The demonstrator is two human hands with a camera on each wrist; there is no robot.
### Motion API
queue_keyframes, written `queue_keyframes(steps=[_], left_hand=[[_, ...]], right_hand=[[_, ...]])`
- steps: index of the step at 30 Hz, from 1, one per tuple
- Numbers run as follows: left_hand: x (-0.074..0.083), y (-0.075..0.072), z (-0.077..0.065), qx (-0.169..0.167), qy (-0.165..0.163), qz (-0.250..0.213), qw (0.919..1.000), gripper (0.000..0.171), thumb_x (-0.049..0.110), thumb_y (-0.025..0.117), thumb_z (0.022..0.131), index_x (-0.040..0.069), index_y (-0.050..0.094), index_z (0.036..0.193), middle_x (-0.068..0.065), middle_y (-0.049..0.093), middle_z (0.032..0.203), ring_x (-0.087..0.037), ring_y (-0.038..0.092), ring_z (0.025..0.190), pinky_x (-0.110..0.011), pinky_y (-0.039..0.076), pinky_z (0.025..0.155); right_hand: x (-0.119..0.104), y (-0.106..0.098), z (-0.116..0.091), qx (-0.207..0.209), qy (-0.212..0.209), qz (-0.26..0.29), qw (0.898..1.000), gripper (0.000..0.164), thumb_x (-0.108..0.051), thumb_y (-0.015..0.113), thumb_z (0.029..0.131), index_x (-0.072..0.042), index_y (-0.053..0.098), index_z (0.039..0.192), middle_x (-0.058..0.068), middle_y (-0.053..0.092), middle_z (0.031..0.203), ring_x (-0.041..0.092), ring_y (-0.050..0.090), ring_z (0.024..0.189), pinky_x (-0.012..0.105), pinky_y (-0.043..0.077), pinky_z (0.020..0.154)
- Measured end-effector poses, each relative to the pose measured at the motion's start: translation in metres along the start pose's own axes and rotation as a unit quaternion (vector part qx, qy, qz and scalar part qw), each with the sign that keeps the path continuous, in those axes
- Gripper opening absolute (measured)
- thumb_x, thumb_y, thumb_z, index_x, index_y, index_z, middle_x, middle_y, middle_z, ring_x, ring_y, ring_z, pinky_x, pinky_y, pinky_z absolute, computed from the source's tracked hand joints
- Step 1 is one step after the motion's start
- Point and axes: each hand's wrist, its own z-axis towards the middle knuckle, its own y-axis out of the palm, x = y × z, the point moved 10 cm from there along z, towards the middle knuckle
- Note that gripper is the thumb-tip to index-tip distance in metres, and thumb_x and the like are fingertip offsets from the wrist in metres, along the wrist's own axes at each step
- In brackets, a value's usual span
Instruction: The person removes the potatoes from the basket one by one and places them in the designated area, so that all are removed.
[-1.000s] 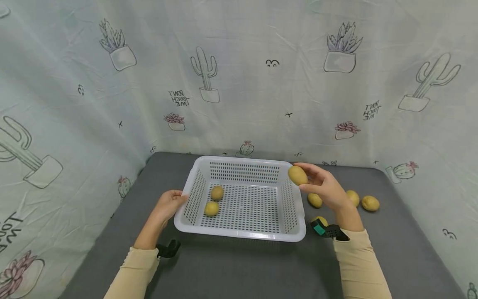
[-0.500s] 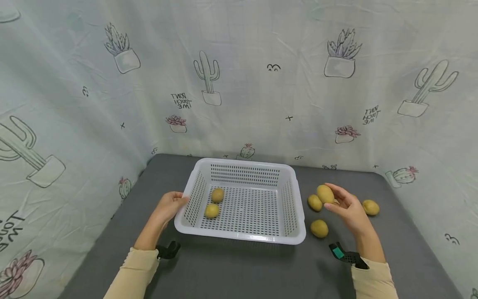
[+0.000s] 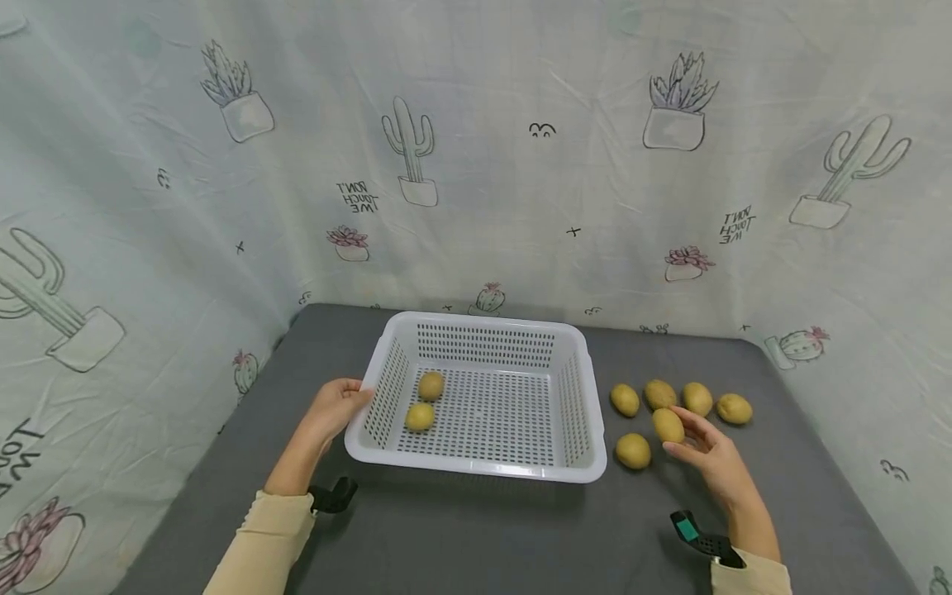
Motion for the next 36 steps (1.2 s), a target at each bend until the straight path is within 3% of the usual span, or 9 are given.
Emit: queue_keyframes(steps=[9, 12, 16, 20, 27, 34, 36], left_hand=[[0.000, 0.000, 0.000, -0.001, 0.001, 0.003, 1.0000, 0.039, 0.017, 0.049, 0.098, -0.013, 0.046, 0.123, -0.026, 0.063, 0.107, -0.019, 0.065, 0.084, -0.032, 0.051, 0.071], [0.000, 0.000, 0.000, 0.000, -0.001, 0.004, 1.0000, 0.038, 0.016, 0.049, 0.098, -0.013, 0.046, 0.123, -0.026, 0.063, 0.107, -0.019, 0.065, 0.083, -0.032, 0.051, 0.071], [0.000, 0.000, -0.001, 0.001, -0.002, 0.006, 1.0000, 0.038, 0.016, 0.049, 0.098, -0.013, 0.046, 0.123, -0.026, 0.063, 0.107, -0.019, 0.065, 0.084, -0.032, 0.051, 0.071], [0.001, -0.001, 0.000, 0.003, -0.001, 0.008, 1.0000, 0.038, 0.016, 0.049, 0.098, -0.013, 0.046, 0.123, -0.026, 0.063, 0.107, -0.020, 0.065, 0.084, -0.032, 0.051, 0.071], [0.001, 0.000, 0.001, 0.003, 0.007, 0.007, 0.9999, 0.038, 0.015, 0.049, 0.098, -0.014, 0.047, 0.122, -0.027, 0.063, 0.107, -0.021, 0.066, 0.084, -0.032, 0.051, 0.071], [0.001, 0.000, 0.003, 0.002, 0.010, 0.009, 0.9999, 0.038, 0.015, 0.049, 0.098, -0.015, 0.046, 0.123, -0.028, 0.063, 0.107, -0.022, 0.066, 0.085, -0.031, 0.051, 0.070], [0.002, 0.000, 0.003, 0.003, 0.010, 0.011, 0.9999, 0.038, 0.015, 0.048, 0.098, -0.015, 0.046, 0.123, -0.028, 0.063, 0.107, -0.022, 0.066, 0.085, -0.031, 0.051, 0.070]], right_hand=[[0.026, -0.003, -0.007, 0.014, 0.050, -0.040, 0.998, 0.067, -0.018, 0.067, 0.089, 0.003, 0.034, 0.143, -0.031, 0.042, 0.117, -0.019, 0.045, 0.101, 0.007, 0.042, 0.081], [0.031, -0.003, -0.009, 0.013, 0.061, -0.060, 0.996, 0.068, -0.019, 0.068, 0.088, 0.002, 0.035, 0.143, -0.020, 0.046, 0.124, -0.020, 0.044, 0.100, 0.008, 0.042, 0.081], [0.033, -0.003, -0.009, 0.010, 0.072, -0.101, 0.992, 0.068, -0.023, 0.069, 0.087, -0.001, 0.037, 0.143, 0.011, 0.047, 0.134, -0.021, 0.043, 0.096, 0.012, 0.044, 0.079], [0.036, -0.003, -0.008, 0.005, 0.077, -0.118, 0.990, 0.069, -0.024, 0.069, 0.087, -0.002, 0.037, 0.144, 0.024, 0.045, 0.136, -0.019, 0.043, 0.093, 0.015, 0.046, 0.078], [0.039, -0.002, -0.009, 0.004, 0.077, -0.110, 0.991, 0.070, -0.020, 0.071, 0.086, -0.002, 0.036, 0.144, 0.024, 0.046, 0.134, -0.018, 0.046, 0.092, 0.016, 0.047, 0.077], [0.037, -0.005, -0.009, 0.014, 0.047, -0.103, 0.993, 0.070, -0.015, 0.073, 0.083, 0.001, 0.038, 0.142, 0.009, 0.050, 0.125, -0.017, 0.047, 0.094, 0.012, 0.045, 0.077], [0.036, -0.004, -0.009, 0.012, 0.041, -0.102, 0.994, 0.071, -0.015, 0.073, 0.084, 0.002, 0.036, 0.142, 0.010, 0.049, 0.126, -0.018, 0.046, 0.095, 0.010, 0.044, 0.077]])
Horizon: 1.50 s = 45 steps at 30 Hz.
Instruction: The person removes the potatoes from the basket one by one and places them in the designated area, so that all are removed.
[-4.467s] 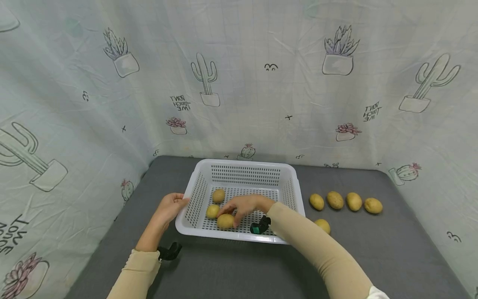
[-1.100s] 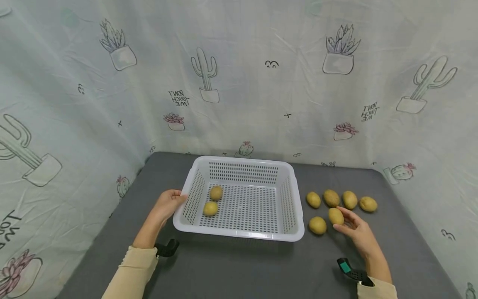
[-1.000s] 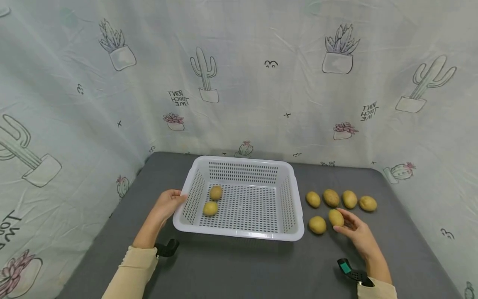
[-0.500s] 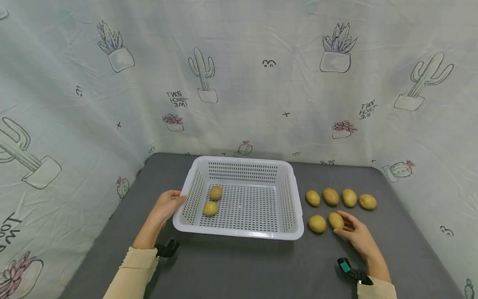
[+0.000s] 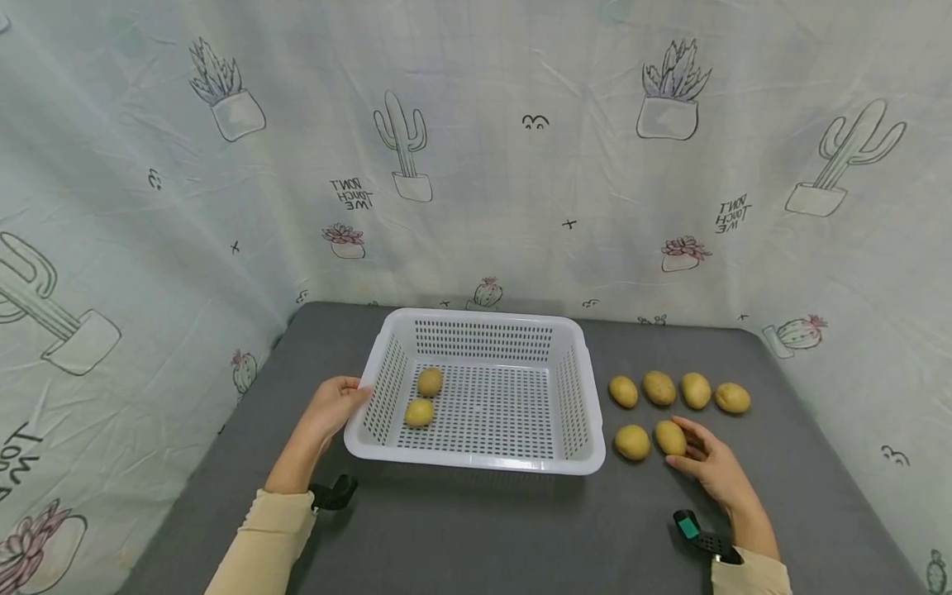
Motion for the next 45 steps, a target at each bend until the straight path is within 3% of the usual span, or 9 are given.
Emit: queue_keyframes(steps=[5, 14, 16, 19, 22, 28, 34, 40, 45], left_hand=[[0.000, 0.000, 0.000, -0.001, 0.000, 0.000, 1.0000, 0.039, 0.015, 0.048, 0.098, -0.015, 0.046, 0.123, -0.028, 0.063, 0.107, -0.021, 0.066, 0.084, -0.032, 0.050, 0.071], [0.000, 0.000, -0.001, 0.001, 0.002, 0.002, 1.0000, 0.039, 0.015, 0.048, 0.098, -0.015, 0.046, 0.123, -0.028, 0.063, 0.107, -0.022, 0.066, 0.084, -0.032, 0.051, 0.070], [0.000, 0.000, -0.001, 0.002, 0.001, 0.003, 1.0000, 0.039, 0.015, 0.049, 0.098, -0.014, 0.047, 0.123, -0.028, 0.063, 0.107, -0.021, 0.066, 0.084, -0.032, 0.051, 0.070], [-0.001, 0.000, -0.001, 0.003, -0.001, 0.003, 1.0000, 0.039, 0.016, 0.049, 0.098, -0.014, 0.047, 0.123, -0.027, 0.064, 0.107, -0.020, 0.066, 0.083, -0.032, 0.051, 0.070], [-0.002, 0.000, -0.001, 0.002, -0.002, 0.001, 1.0000, 0.039, 0.016, 0.049, 0.098, -0.014, 0.046, 0.123, -0.026, 0.064, 0.107, -0.020, 0.066, 0.083, -0.032, 0.051, 0.070], [0.000, -0.001, -0.002, 0.004, 0.001, -0.005, 1.0000, 0.038, 0.015, 0.049, 0.098, -0.014, 0.046, 0.122, -0.027, 0.063, 0.106, -0.021, 0.066, 0.083, -0.032, 0.051, 0.069], [0.000, -0.001, -0.002, 0.006, 0.000, -0.008, 0.9999, 0.038, 0.015, 0.050, 0.098, -0.014, 0.046, 0.122, -0.027, 0.063, 0.106, -0.020, 0.066, 0.082, -0.031, 0.051, 0.068], [0.000, -0.001, -0.001, 0.008, -0.001, -0.008, 0.9999, 0.037, 0.016, 0.050, 0.098, -0.013, 0.047, 0.122, -0.027, 0.063, 0.106, -0.020, 0.065, 0.081, -0.032, 0.052, 0.068], [-0.002, -0.001, -0.002, 0.007, -0.003, -0.007, 0.9999, 0.037, 0.017, 0.050, 0.098, -0.012, 0.048, 0.121, -0.026, 0.064, 0.106, -0.022, 0.066, 0.083, -0.032, 0.051, 0.068]], right_hand=[[0.000, 0.003, 0.000, -0.016, 0.001, 0.009, 1.000, 0.074, -0.015, 0.072, 0.085, 0.003, 0.032, 0.144, 0.024, 0.042, 0.135, -0.022, 0.041, 0.098, 0.006, 0.040, 0.080], [-0.001, 0.005, -0.002, -0.024, -0.008, 0.051, 0.998, 0.077, -0.012, 0.069, 0.087, 0.007, 0.023, 0.145, 0.031, 0.030, 0.143, -0.025, 0.033, 0.105, 0.001, 0.033, 0.086], [-0.002, 0.003, -0.003, -0.018, -0.017, 0.070, 0.997, 0.076, -0.011, 0.068, 0.087, 0.010, 0.023, 0.144, 0.023, 0.035, 0.143, -0.024, 0.034, 0.108, 0.001, 0.032, 0.088], [-0.005, -0.001, -0.004, -0.005, -0.033, 0.092, 0.995, 0.073, -0.008, 0.067, 0.088, 0.013, 0.024, 0.142, -0.001, 0.045, 0.134, -0.021, 0.039, 0.109, 0.001, 0.032, 0.089], [-0.011, -0.006, -0.006, 0.010, -0.062, 0.104, 0.993, 0.068, -0.002, 0.065, 0.087, 0.016, 0.026, 0.140, -0.022, 0.046, 0.124, -0.018, 0.042, 0.111, 0.001, 0.032, 0.089], [-0.026, -0.017, -0.007, 0.050, -0.078, 0.095, 0.991, 0.067, 0.001, 0.066, 0.086, 0.014, 0.028, 0.140, -0.027, 0.045, 0.121, -0.019, 0.042, 0.111, 0.001, 0.032, 0.090], [-0.053, -0.024, -0.011, 0.072, -0.075, 0.082, 0.991, 0.063, -0.003, 0.066, 0.087, 0.004, 0.035, 0.142, -0.026, 0.048, 0.123, -0.016, 0.044, 0.113, 0.002, 0.034, 0.091], [-0.100, -0.011, -0.014, 0.029, -0.143, 0.144, 0.979, 0.055, 0.008, 0.058, 0.089, 0.004, 0.039, 0.139, -0.018, 0.053, 0.127, -0.006, 0.049, 0.118, 0.006, 0.036, 0.094], [-0.122, 0.006, -0.012, -0.004, -0.153, 0.160, 0.975, 0.053, 0.008, 0.056, 0.090, 0.006, 0.038, 0.139, -0.009, 0.054, 0.131, 0.000, 0.050, 0.120, 0.010, 0.038, 0.095]])
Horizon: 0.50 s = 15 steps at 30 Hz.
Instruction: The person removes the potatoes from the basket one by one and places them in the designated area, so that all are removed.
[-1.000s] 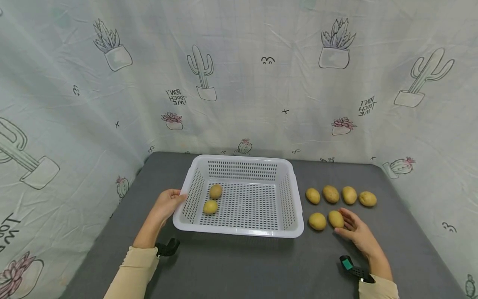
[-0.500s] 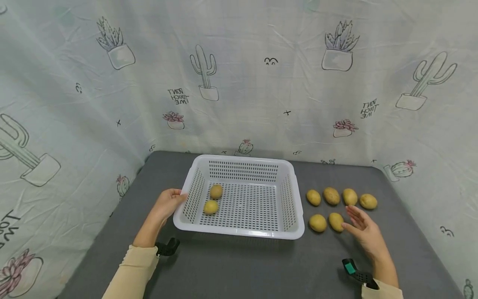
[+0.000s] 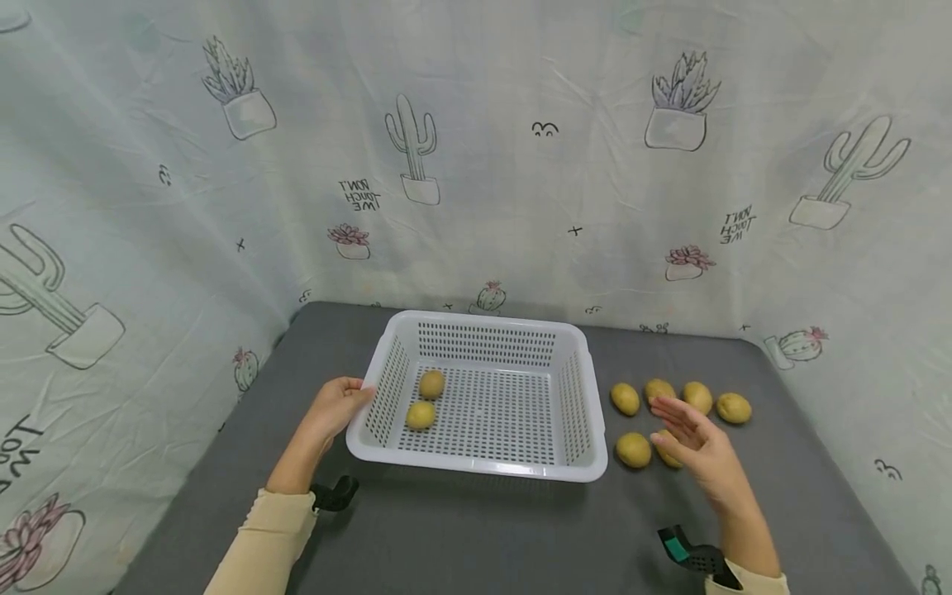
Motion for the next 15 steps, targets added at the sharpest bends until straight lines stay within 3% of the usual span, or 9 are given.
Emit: queue_keyframes(steps=[4, 9, 15], left_hand=[[-0.003, 0.001, -0.002, 0.001, -0.006, 0.000, 1.0000, 0.037, 0.017, 0.051, 0.098, -0.012, 0.048, 0.121, -0.026, 0.064, 0.105, -0.024, 0.066, 0.085, -0.032, 0.051, 0.068], [-0.005, 0.001, -0.003, -0.003, -0.005, -0.003, 1.0000, 0.037, 0.016, 0.050, 0.098, -0.013, 0.048, 0.121, -0.026, 0.064, 0.106, -0.025, 0.066, 0.086, -0.032, 0.050, 0.070], [-0.002, -0.001, 0.001, 0.002, 0.003, -0.004, 1.0000, 0.037, 0.016, 0.050, 0.098, -0.012, 0.047, 0.122, -0.025, 0.063, 0.106, -0.022, 0.065, 0.086, -0.033, 0.050, 0.072]], right_hand=[[-0.009, 0.017, 0.003, -0.025, -0.012, 0.017, 0.999, 0.053, 0.010, 0.056, 0.089, 0.008, 0.038, 0.138, 0.001, 0.053, 0.135, 0.004, 0.050, 0.122, 0.011, 0.039, 0.095], [-0.022, 0.036, 0.010, -0.049, -0.020, 0.025, 0.998, 0.054, 0.010, 0.058, 0.088, 0.013, 0.036, 0.137, 0.005, 0.052, 0.135, 0.004, 0.051, 0.120, 0.014, 0.042, 0.093], [-0.033, 0.056, 0.028, -0.072, -0.020, 0.010, 0.997, 0.053, 0.005, 0.059, 0.089, 0.008, 0.039, 0.138, 0.007, 0.052, 0.136, 0.003, 0.049, 0.122, 0.014, 0.041, 0.095]])
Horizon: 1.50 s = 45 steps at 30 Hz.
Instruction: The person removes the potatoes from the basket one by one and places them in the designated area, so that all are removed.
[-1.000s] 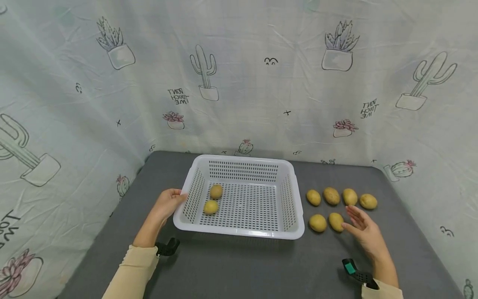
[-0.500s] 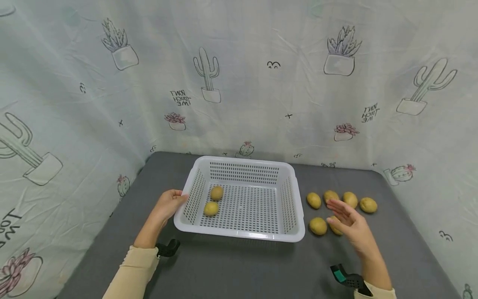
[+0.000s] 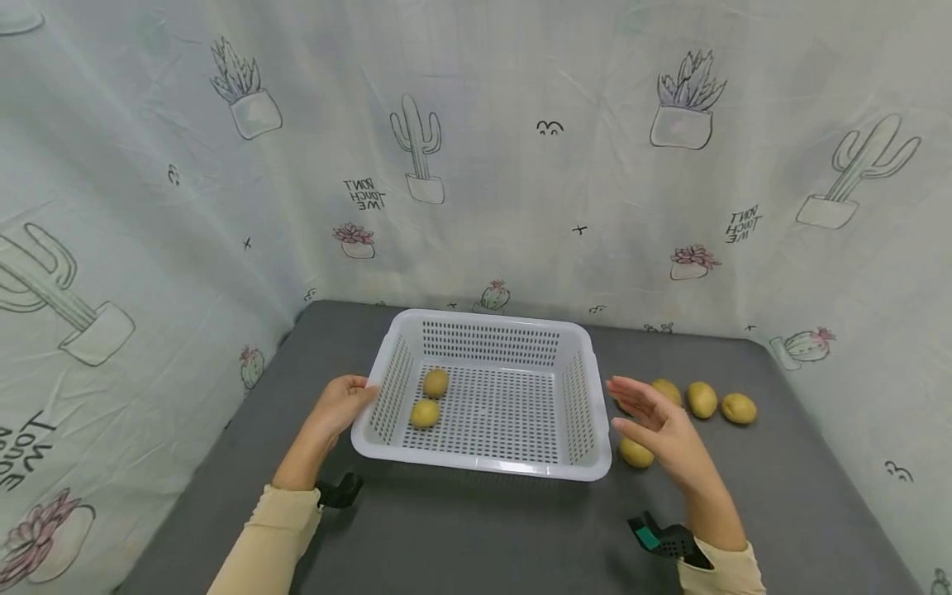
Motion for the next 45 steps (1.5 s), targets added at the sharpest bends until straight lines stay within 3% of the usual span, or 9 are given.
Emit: queue_keyframes(steps=[5, 9, 15, 18, 26, 37, 45], left_hand=[[0.001, 0.001, 0.002, 0.000, -0.003, -0.001, 1.0000, 0.038, 0.016, 0.050, 0.097, -0.013, 0.047, 0.122, -0.026, 0.064, 0.106, -0.022, 0.066, 0.085, -0.032, 0.051, 0.070], [0.001, 0.001, 0.001, 0.002, -0.002, -0.001, 1.0000, 0.037, 0.015, 0.050, 0.097, -0.013, 0.048, 0.121, -0.027, 0.064, 0.106, -0.023, 0.066, 0.085, -0.032, 0.051, 0.070], [0.001, 0.001, 0.001, 0.007, -0.004, 0.004, 1.0000, 0.036, 0.016, 0.050, 0.097, -0.012, 0.048, 0.121, -0.026, 0.064, 0.105, -0.023, 0.066, 0.085, -0.033, 0.051, 0.070], [0.000, 0.000, 0.001, 0.009, -0.006, 0.004, 0.9999, 0.036, 0.015, 0.050, 0.097, -0.012, 0.048, 0.120, -0.026, 0.064, 0.105, -0.022, 0.066, 0.084, -0.033, 0.051, 0.070], [0.000, 0.000, 0.001, 0.012, -0.006, 0.002, 0.9999, 0.037, 0.015, 0.050, 0.097, -0.013, 0.048, 0.121, -0.026, 0.064, 0.106, -0.020, 0.065, 0.083, -0.033, 0.051, 0.071], [0.003, 0.001, 0.001, 0.002, -0.004, -0.006, 1.0000, 0.038, 0.016, 0.051, 0.098, -0.013, 0.048, 0.122, -0.027, 0.063, 0.108, -0.023, 0.065, 0.086, -0.034, 0.051, 0.073], [0.003, 0.001, -0.001, 0.003, -0.008, -0.007, 0.9999, 0.037, 0.015, 0.050, 0.098, -0.013, 0.048, 0.121, -0.028, 0.063, 0.109, -0.022, 0.066, 0.086, -0.034, 0.051, 0.072]], right_hand=[[-0.010, 0.019, 0.018, -0.020, -0.021, -0.008, 1.000, 0.051, 0.006, 0.059, 0.089, 0.011, 0.040, 0.135, 0.019, 0.048, 0.136, 0.001, 0.049, 0.120, 0.013, 0.039, 0.096], [-0.016, 0.032, 0.032, -0.029, 0.000, -0.014, 0.999, 0.053, -0.001, 0.061, 0.090, 0.007, 0.040, 0.137, 0.026, 0.043, 0.139, 0.004, 0.048, 0.122, 0.014, 0.038, 0.099], [-0.023, 0.047, 0.058, -0.037, 0.038, -0.032, 0.998, 0.054, -0.009, 0.063, 0.091, -0.001, 0.041, 0.140, 0.018, 0.046, 0.141, 0.028, 0.044, 0.129, 0.040, 0.036, 0.107], [-0.025, 0.056, 0.073, -0.052, 0.041, -0.019, 0.998, 0.055, -0.011, 0.062, 0.092, -0.001, 0.040, 0.140, 0.018, 0.046, 0.140, 0.033, 0.043, 0.130, 0.047, 0.034, 0.107], [-0.021, 0.088, 0.108, -0.092, 0.057, 0.024, 0.994, 0.054, -0.013, 0.062, 0.092, 0.001, 0.040, 0.140, 0.020, 0.046, 0.140, 0.035, 0.043, 0.129, 0.048, 0.037, 0.105], [0.005, 0.143, 0.143, -0.140, 0.115, 0.020, 0.983, 0.053, -0.013, 0.061, 0.092, 0.000, 0.041, 0.139, 0.018, 0.046, 0.140, 0.035, 0.043, 0.130, 0.046, 0.040, 0.103], [0.022, 0.166, 0.166, -0.146, 0.132, 0.011, 0.980, 0.052, -0.014, 0.064, 0.091, 0.000, 0.045, 0.137, 0.019, 0.050, 0.137, 0.030, 0.049, 0.125, 0.041, 0.042, 0.101]])
